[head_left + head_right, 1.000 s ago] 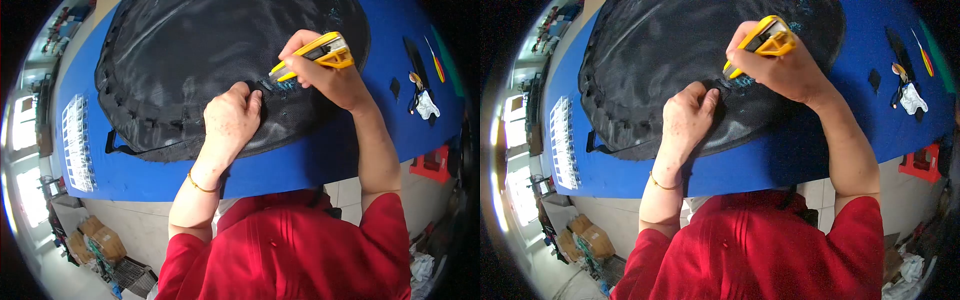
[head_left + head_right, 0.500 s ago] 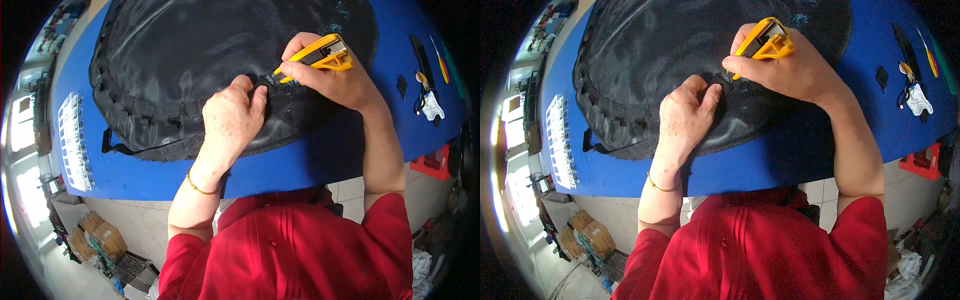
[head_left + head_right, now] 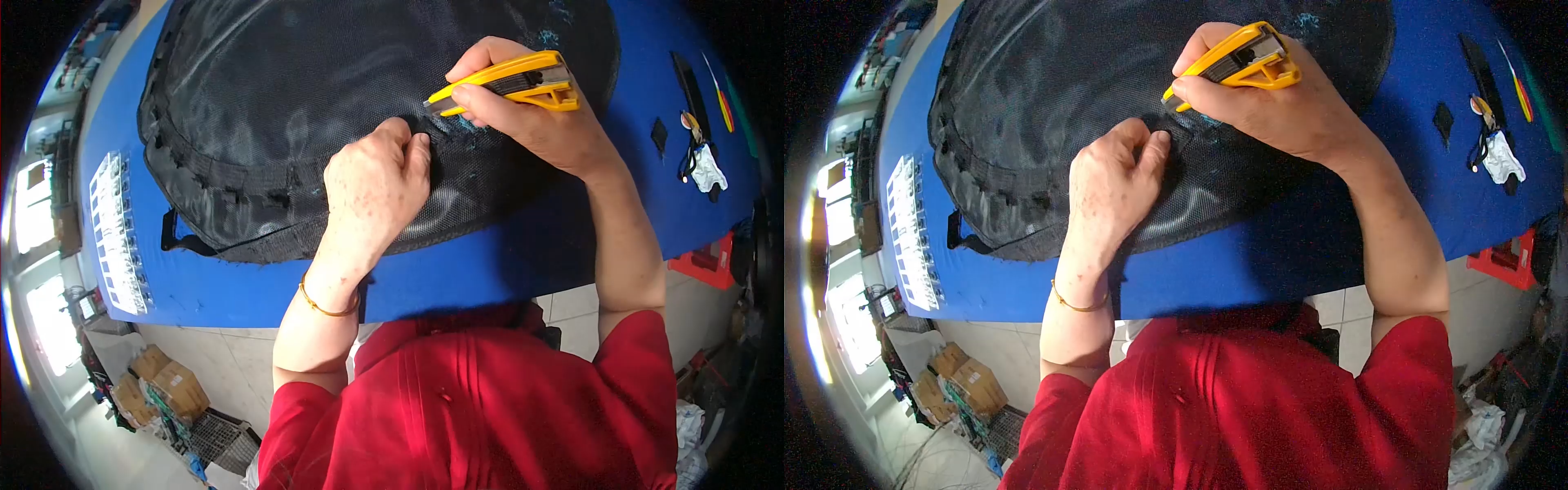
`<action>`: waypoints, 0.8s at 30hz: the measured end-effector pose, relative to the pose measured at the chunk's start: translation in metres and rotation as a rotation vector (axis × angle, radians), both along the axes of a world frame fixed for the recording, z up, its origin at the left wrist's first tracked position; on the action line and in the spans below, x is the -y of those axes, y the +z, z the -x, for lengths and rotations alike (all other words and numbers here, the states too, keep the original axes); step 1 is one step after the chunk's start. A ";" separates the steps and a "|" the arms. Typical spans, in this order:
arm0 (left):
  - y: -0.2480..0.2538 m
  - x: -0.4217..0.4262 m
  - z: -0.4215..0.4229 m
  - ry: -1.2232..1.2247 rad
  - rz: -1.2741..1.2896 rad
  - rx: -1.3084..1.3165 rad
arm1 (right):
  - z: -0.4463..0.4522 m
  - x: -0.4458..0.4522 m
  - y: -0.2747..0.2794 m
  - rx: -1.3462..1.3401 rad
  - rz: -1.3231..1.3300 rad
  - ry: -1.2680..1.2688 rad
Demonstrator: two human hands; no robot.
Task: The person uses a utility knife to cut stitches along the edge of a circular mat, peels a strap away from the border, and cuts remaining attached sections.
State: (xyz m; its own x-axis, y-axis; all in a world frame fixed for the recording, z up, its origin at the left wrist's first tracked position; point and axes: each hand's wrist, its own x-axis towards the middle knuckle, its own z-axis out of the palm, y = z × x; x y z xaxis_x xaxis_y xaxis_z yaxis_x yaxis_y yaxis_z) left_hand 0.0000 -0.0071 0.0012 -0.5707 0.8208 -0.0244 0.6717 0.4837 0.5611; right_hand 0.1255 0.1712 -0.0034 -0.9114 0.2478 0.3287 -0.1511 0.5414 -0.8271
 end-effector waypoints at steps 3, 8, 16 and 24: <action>0.001 0.000 0.000 -0.001 0.002 0.001 | 0.001 0.002 -0.003 0.028 0.004 -0.025; 0.003 0.000 -0.001 0.005 0.005 0.019 | 0.004 0.004 -0.001 0.000 -0.004 -0.053; 0.002 0.000 0.000 -0.028 -0.004 -0.061 | 0.001 -0.004 -0.006 -0.140 -0.347 0.035; 0.002 0.001 0.000 -0.017 0.006 -0.055 | 0.002 0.000 -0.005 -0.118 -0.254 -0.011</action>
State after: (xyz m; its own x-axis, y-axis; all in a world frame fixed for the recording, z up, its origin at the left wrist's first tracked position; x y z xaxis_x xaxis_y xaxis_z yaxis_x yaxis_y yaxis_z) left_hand -0.0005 -0.0077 0.0029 -0.5572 0.8304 0.0011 0.7095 0.4754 0.5202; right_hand 0.1230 0.1715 -0.0081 -0.8608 0.1540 0.4851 -0.2309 0.7311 -0.6420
